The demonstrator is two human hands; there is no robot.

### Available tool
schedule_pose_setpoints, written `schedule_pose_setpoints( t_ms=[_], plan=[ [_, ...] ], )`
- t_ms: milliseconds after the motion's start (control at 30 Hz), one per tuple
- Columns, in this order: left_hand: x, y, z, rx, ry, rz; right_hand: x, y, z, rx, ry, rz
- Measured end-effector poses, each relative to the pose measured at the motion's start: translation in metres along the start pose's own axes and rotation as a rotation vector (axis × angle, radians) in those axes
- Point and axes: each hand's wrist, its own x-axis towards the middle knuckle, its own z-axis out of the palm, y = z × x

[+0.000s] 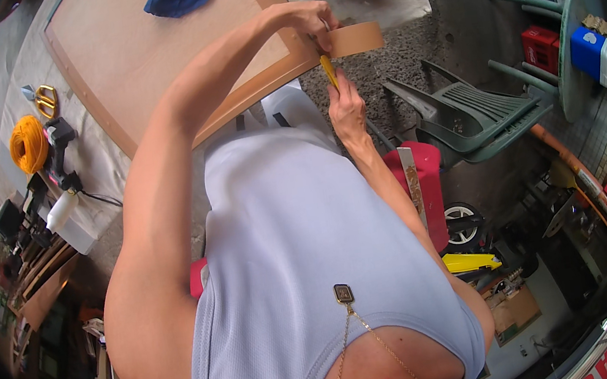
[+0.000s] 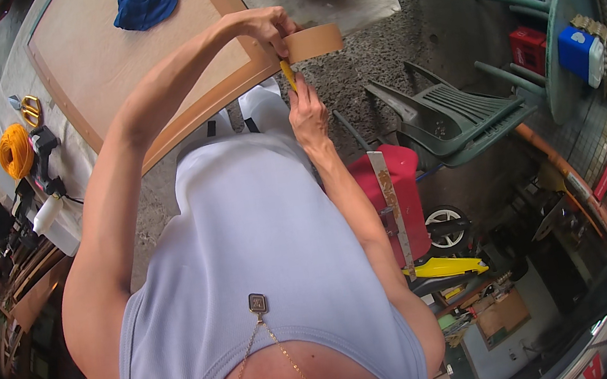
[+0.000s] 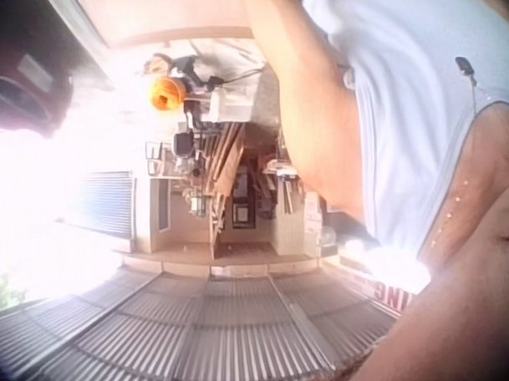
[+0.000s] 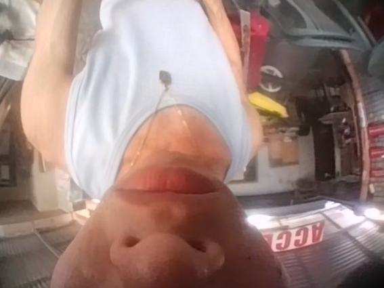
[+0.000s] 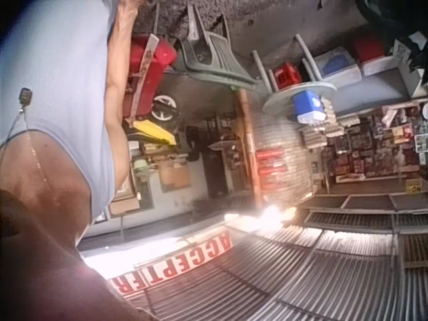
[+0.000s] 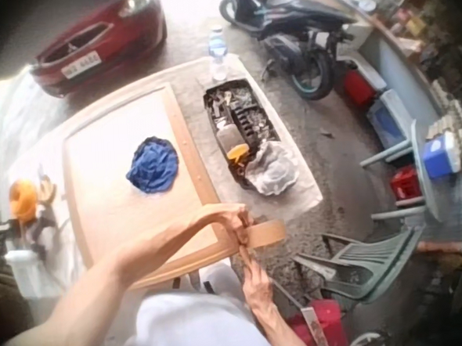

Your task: The person applies tape to the edges of a wooden frame, cuts it with a utility knife, wipes the surface with a cloth, measures the frame with a tape measure, and uses a power drill to drive screws into the frame. The person then handles a coil of orange rope, measuring and tying it.

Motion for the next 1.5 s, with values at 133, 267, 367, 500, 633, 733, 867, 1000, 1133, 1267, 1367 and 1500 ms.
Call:
schedule_pose_setpoints(
  t_ms=[133,267,367,500,633,733,867,1000,1133,1267,1367,1500],
  plan=[
    [0.001,-0.002,0.001,-0.025,0.003,0.013,0.000,0.001,0.000,-0.001,0.016,-0.010],
    [0.003,-0.006,0.002,-0.062,0.001,0.029,0.001,0.001,-0.005,-0.004,-0.040,0.009],
    [0.002,-0.008,0.003,-0.049,0.027,0.031,-0.003,-0.002,-0.015,0.014,-0.058,0.018],
    [0.001,-0.006,0.003,-0.025,0.021,0.005,-0.018,0.007,-0.018,0.019,-0.057,0.020],
    [0.001,-0.004,0.001,0.064,0.026,0.019,-0.033,0.011,-0.027,-0.006,-0.095,0.064],
    [0.000,-0.008,0.003,-0.019,0.055,0.047,-0.052,0.014,-0.043,-0.055,-0.234,0.190],
    [-0.002,-0.025,0.014,-0.306,0.093,0.152,-0.067,0.013,-0.055,0.132,-0.026,0.185],
    [-0.011,-0.013,0.013,-0.419,0.158,0.276,-0.044,0.008,-0.046,0.231,-0.115,0.371],
    [-0.012,0.010,0.000,-0.602,0.469,0.484,-0.028,0.011,-0.039,0.209,-0.162,0.209],
    [-0.072,0.048,-0.028,-0.496,0.641,0.397,-0.006,0.013,-0.024,0.277,-0.153,0.131],
    [-0.138,0.041,-0.018,0.355,0.993,0.141,0.025,-0.007,-0.020,0.240,-0.188,0.126],
    [-0.177,-0.042,0.028,0.785,1.393,-0.085,0.040,-0.002,-0.001,0.125,-0.249,0.032]
  ],
)
